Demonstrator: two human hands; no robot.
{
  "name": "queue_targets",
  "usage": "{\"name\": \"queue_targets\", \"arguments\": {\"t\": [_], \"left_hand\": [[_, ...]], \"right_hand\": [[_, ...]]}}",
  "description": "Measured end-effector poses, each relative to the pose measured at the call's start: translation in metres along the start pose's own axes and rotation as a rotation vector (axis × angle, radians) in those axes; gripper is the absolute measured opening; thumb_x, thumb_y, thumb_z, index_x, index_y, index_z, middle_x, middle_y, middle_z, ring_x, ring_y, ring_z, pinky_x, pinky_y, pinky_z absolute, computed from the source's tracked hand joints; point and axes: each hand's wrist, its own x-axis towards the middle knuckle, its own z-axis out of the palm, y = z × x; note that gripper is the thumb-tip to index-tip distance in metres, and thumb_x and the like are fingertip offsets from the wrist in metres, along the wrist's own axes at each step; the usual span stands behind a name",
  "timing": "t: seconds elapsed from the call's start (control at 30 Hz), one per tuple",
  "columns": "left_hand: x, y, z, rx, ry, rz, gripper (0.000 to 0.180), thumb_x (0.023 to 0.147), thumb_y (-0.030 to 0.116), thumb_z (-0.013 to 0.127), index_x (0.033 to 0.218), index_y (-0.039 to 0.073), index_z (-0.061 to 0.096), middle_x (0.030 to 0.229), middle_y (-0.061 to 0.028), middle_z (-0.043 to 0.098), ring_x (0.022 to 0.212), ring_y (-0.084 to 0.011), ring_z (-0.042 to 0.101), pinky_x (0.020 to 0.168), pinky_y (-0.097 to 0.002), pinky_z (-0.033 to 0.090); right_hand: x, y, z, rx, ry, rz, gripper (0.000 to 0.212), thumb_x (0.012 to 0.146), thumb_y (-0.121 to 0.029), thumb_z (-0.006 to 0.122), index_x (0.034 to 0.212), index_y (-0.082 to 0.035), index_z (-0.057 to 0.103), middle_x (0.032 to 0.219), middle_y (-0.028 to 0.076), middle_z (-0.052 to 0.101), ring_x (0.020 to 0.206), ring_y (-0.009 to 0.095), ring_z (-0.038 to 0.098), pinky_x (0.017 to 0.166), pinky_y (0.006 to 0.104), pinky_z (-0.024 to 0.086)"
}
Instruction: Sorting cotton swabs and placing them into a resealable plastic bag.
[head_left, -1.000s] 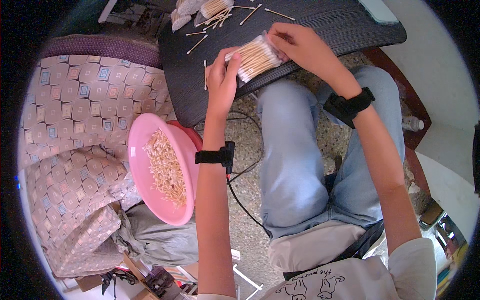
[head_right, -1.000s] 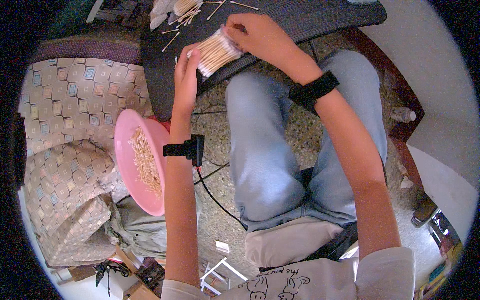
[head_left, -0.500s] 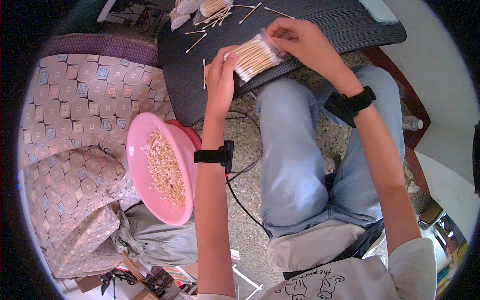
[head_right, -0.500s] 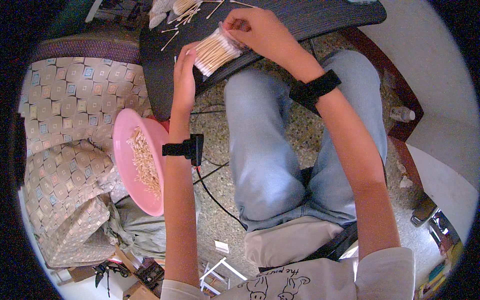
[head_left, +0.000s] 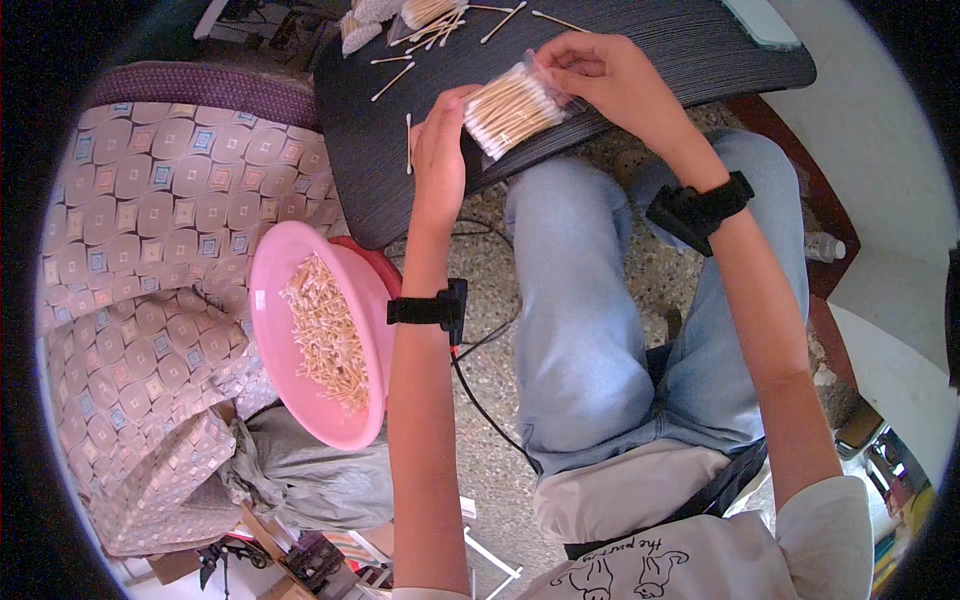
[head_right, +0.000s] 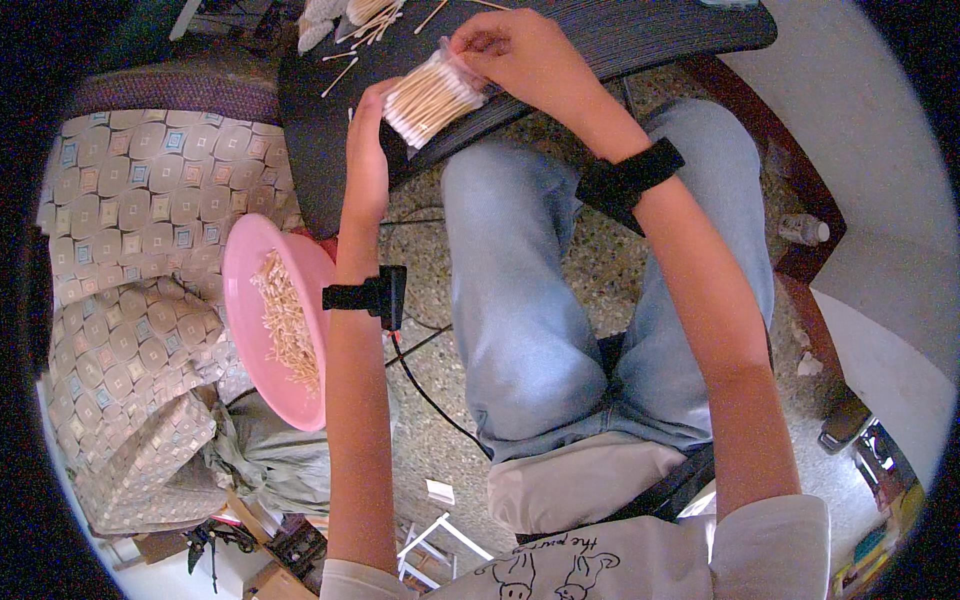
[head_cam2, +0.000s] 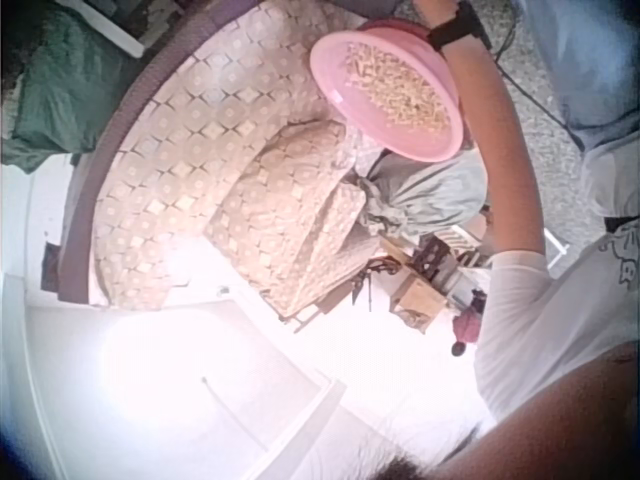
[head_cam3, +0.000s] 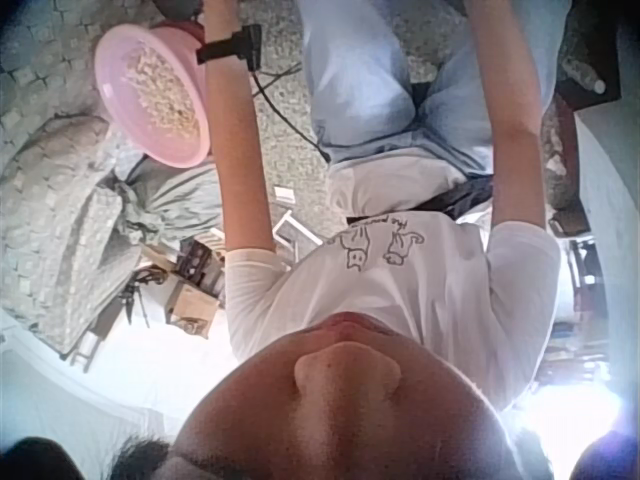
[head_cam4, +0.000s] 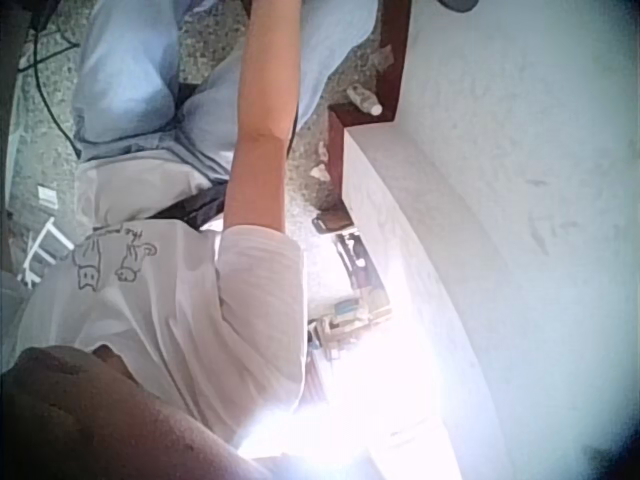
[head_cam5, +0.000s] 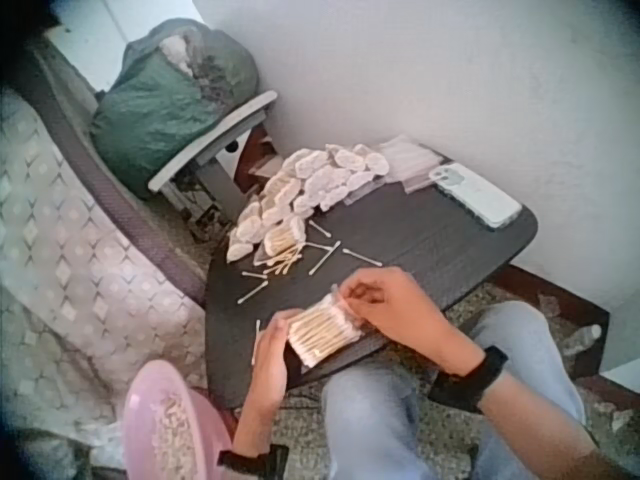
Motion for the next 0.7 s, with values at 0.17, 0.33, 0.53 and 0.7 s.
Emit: {"name": "queue_targets", "arguments": {"t": [0.17,0.33,0.53,0.7], "left_hand": [[0.0,-0.0034,0.0009,0.086,0.03,0.029,0.042,0.094,0.033,0.028,0.101,0.007,0.061,0.099,-0.0076,0.064,0.093,-0.0194,0.056,0.089,-0.0297,0.029],[0.0011,-0.007,0.0013,0.093,0.042,0.048,0.043,0.094,0.034,0.03,0.099,0.006,0.062,0.094,-0.0093,0.065,0.089,-0.0218,0.058,0.087,-0.03,0.031],[0.0026,-0.0088,0.0019,0.042,0.065,0.073,0.043,0.095,0.034,0.032,0.096,0.003,0.062,0.087,-0.0117,0.065,0.081,-0.0232,0.06,0.08,-0.0301,0.039],[-0.0002,0.0005,0.0021,0.005,0.068,0.002,0.035,0.091,0.033,0.044,0.096,0.003,0.062,0.078,-0.011,0.065,0.072,-0.0155,0.059,0.071,-0.0277,0.042]], "right_hand": [[-0.0009,-0.0023,0.0017,0.043,0.017,0.048,0.017,0.085,-0.006,0.057,0.099,0.004,0.059,0.082,0.003,0.06,0.071,0.008,0.055,0.065,0.0225,0.046],[-0.0019,-0.0061,0.003,0.007,0.002,0.047,0.017,0.086,-0.007,0.056,0.099,0.004,0.059,0.079,0.002,0.058,0.067,0.007,0.053,0.062,0.0226,0.045],[-0.0028,-0.0076,0.0053,-0.07,0.031,0.042,0.017,0.086,-0.008,0.057,0.097,0.004,0.06,0.075,0.002,0.06,0.065,0.007,0.054,0.06,0.0223,0.045],[-0.0028,-0.0076,0.0034,-0.077,0.034,0.031,0.017,0.085,-0.01,0.059,0.095,0.003,0.062,0.077,0.003,0.062,0.067,0.007,0.056,0.061,0.0213,0.047]]}}
